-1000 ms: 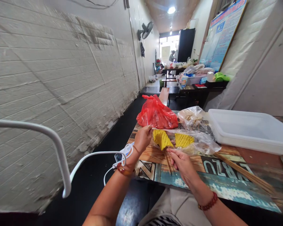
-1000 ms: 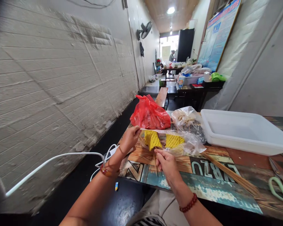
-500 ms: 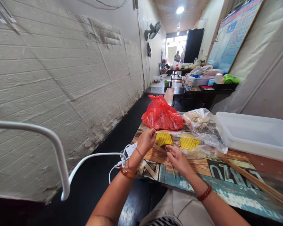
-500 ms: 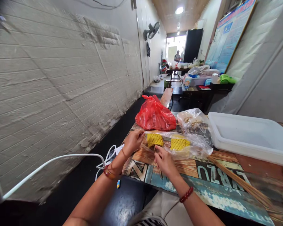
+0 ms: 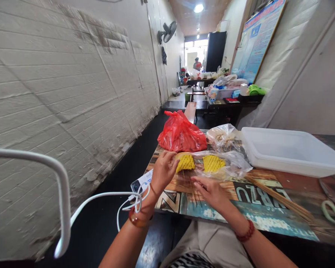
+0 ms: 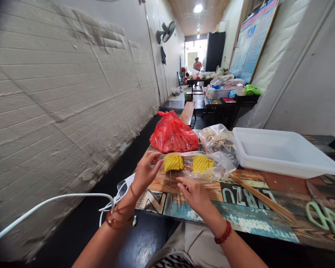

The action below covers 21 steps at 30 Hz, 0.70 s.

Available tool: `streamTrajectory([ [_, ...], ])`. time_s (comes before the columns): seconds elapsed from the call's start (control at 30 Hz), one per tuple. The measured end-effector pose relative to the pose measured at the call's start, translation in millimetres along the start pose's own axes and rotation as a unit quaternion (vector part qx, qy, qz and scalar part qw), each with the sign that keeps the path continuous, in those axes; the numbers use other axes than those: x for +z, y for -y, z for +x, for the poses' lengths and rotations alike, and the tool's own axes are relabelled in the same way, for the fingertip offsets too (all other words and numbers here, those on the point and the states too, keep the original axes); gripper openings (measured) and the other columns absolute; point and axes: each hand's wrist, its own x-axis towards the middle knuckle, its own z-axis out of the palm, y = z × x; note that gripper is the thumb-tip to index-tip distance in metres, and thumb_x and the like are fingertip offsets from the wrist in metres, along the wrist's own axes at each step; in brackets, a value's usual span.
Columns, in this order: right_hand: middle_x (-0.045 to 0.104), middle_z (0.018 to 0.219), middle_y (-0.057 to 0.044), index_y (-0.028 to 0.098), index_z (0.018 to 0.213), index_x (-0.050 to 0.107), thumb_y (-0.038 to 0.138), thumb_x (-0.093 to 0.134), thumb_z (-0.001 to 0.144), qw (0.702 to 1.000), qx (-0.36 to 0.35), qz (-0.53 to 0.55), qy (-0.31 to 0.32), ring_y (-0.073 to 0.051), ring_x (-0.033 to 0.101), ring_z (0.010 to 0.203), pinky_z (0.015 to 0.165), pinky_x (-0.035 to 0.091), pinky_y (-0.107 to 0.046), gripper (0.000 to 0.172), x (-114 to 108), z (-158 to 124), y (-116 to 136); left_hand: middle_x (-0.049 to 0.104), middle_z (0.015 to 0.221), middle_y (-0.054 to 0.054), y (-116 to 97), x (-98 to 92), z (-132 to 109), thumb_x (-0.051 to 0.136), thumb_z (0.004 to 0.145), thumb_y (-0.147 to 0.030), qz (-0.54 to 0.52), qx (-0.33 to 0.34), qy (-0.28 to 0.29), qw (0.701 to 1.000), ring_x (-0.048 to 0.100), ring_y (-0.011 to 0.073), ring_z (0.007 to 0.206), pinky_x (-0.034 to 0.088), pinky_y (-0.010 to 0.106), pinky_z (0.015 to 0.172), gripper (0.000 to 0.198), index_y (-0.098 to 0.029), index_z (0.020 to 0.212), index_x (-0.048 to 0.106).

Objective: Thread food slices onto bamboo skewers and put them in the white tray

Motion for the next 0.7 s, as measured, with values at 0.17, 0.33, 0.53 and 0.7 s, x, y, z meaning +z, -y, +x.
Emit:
streamTrajectory([
  [0.17, 0.073, 0.094, -0.006, 0.021, 0.106, 0.069, 0.036, 0.046, 0.089, 0.993, 0.079, -0.067, -0.06, -0.022, 0.069, 0.078, 0.069, 0.054, -0.033, 0.032, -60, -41, -35, 0.061, 0.079, 0.003, -31, 18.5, -12, 0.051, 0.086, -0.029, -0.084, 0.009, 0.108, 0.99, 0.056, 0.0139, 0.07, 0.043, 0.025, 0.065, 0.016, -0.019, 0.091, 0.062],
  [0.33, 0.069, 0.108, -0.008, 0.022, 0.11, 0.067, 0.035, 0.043, 0.09, 0.953, 0.077, -0.263, -0.129, -0.025, 0.065, 0.095, 0.083, 0.049, -0.038, 0.034, -117, -62, -74, 0.064, 0.083, 0.005, -54, 61.0, -21, 0.049, 0.086, -0.029, -0.117, 0.03, 0.235, 0.965, 0.057, 0.0156, 0.073, 0.042, 0.026, 0.065, 0.018, -0.019, 0.088, 0.064],
  [0.53, 0.067, 0.106, -0.013, 0.016, 0.111, 0.063, 0.025, 0.047, 0.088, 0.894, 0.056, -0.421, -0.14, -0.026, 0.059, 0.101, 0.085, 0.044, -0.038, 0.03, -140, -60, -119, 0.065, 0.077, 0.004, -85, 93.5, -33, 0.05, 0.084, -0.026, -0.157, 0.036, 0.307, 0.938, 0.055, 0.0142, 0.068, 0.038, 0.025, 0.063, 0.017, -0.018, 0.085, 0.065],
  [0.7, 0.065, 0.103, -0.012, 0.016, 0.101, 0.063, 0.023, 0.044, 0.089, 0.877, 0.072, -0.455, -0.136, -0.024, 0.06, 0.094, 0.079, 0.044, -0.033, 0.023, -133, -71, -133, 0.063, 0.071, 0.002, -90, 106.9, -40, 0.051, 0.082, -0.024, -0.182, 0.005, 0.328, 0.927, 0.053, 0.0127, 0.063, 0.036, 0.023, 0.058, 0.016, -0.017, 0.08, 0.065],
])
